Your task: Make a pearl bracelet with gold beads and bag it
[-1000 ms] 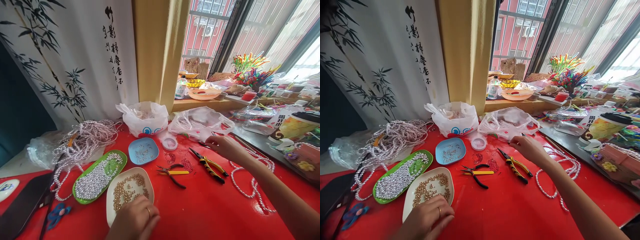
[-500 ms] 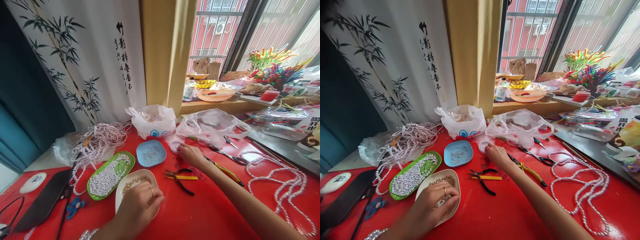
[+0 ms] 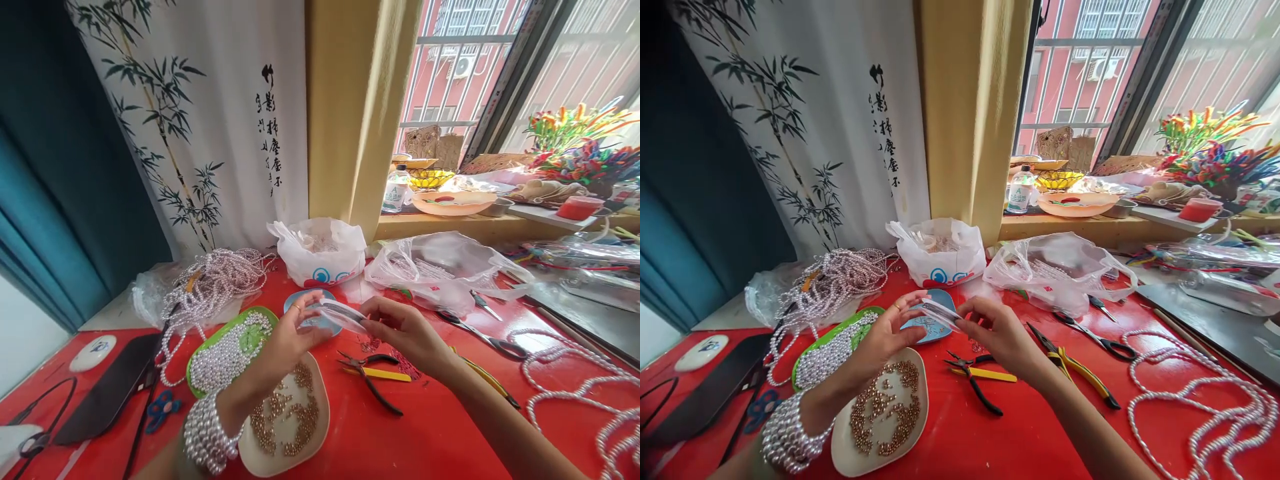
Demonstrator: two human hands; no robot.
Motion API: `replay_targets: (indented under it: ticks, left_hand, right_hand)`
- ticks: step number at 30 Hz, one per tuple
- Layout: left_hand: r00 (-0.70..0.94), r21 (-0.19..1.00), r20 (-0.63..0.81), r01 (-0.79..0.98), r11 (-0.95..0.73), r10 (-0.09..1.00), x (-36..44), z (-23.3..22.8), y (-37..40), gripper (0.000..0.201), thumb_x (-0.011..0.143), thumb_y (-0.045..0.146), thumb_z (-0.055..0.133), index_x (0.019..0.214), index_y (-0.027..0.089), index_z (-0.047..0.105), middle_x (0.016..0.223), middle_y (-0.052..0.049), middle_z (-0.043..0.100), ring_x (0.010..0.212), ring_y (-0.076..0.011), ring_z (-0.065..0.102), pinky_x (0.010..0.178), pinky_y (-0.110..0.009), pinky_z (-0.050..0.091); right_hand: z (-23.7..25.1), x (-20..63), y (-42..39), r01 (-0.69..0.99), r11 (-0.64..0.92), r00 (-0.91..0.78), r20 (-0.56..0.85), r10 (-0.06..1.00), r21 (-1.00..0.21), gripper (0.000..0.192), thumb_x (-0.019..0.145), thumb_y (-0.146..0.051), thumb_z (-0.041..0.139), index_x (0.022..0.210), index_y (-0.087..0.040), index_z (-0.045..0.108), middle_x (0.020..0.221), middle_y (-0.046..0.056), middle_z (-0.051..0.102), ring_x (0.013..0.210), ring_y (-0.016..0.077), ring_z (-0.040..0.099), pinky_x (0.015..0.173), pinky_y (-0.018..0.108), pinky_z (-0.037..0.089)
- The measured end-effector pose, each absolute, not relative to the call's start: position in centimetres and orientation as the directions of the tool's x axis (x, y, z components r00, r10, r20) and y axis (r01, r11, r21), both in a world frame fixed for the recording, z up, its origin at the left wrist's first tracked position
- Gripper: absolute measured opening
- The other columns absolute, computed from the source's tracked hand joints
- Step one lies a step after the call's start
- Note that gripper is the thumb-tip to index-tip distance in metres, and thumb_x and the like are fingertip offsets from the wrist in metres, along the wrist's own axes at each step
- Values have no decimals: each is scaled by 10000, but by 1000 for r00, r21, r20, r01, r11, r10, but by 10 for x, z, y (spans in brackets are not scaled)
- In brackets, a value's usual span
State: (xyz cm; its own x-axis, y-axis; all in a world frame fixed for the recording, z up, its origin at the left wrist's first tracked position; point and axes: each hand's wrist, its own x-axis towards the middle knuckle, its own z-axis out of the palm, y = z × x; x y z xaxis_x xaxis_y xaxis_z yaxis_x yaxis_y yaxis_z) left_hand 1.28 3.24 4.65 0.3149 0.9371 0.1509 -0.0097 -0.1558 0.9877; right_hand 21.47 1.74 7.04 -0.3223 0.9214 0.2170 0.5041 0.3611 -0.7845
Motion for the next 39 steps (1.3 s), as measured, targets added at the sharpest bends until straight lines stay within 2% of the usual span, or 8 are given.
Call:
replay_targets:
  ticks: [5,7,11,17,21,24,33,39]
  left_hand:
    - [292,986,149,-120,-118,945,6,39,35,237,731,224,620,952,143,590,956,-72,635,883,-170,571,816,-303,432]
    - [304,986,127,-146,-86,944,5,38,34,215,726,228,631,916,132,608,887,-59,652,803,-156,584,777,-292,441]
    - [294,983,97,-177,-45,951,5,42,32,207,680,234,674,851,127,628,820,-45,662,750,-152,584,715,-270,455]
    - [139,971,-9,-234,42,990,3,44,35,236,640,271,703,822,152,610,801,-24,664,728,-140,594,669,-241,468]
    - [112,953,-51,-293,82,992,3,44,36,252,632,259,712,826,146,598,803,-25,667,714,-132,598,646,-227,474]
    - [86,932,-72,-348,97,994,2,45,37,280,619,238,722,848,137,597,822,-36,671,717,-137,603,640,-229,480]
    - [22,894,-65,-442,69,998,-8,45,47,349,623,149,713,954,166,603,948,-40,668,823,-133,606,719,-211,474]
    - [29,891,-67,-449,73,997,-6,44,45,357,610,133,712,950,163,607,910,-40,677,813,-136,607,690,-205,473]
  right_hand:
    - [82,204,19,278,269,-324,173,930,-922,227,755,-363,547,883,-179,584,724,1,515,568,105,450,492,216,388]
    - [83,202,22,225,223,-303,150,941,-948,218,761,-370,541,839,-176,603,729,4,532,554,96,426,482,210,359]
    - [80,196,29,143,115,-159,91,983,-983,272,730,-427,567,712,-156,586,577,-21,456,487,85,352,440,209,290]
    - [75,201,32,29,210,22,210,977,-977,211,770,-362,572,693,-165,571,502,-60,327,445,68,247,414,204,201]
    - [76,202,31,-171,167,-6,170,985,-971,187,778,-365,577,735,-186,539,647,-13,512,450,70,377,408,199,279]
    - [75,201,33,-268,105,-24,116,993,-958,214,737,-379,625,727,-195,516,638,-17,531,464,81,442,404,187,324]
    - [57,217,53,-167,73,76,61,995,-983,277,669,-387,673,637,-168,506,572,-34,478,498,75,442,428,167,351]
    - [56,221,57,-150,74,114,57,992,-986,263,655,-372,680,646,-167,514,552,-43,475,482,66,431,428,157,358]
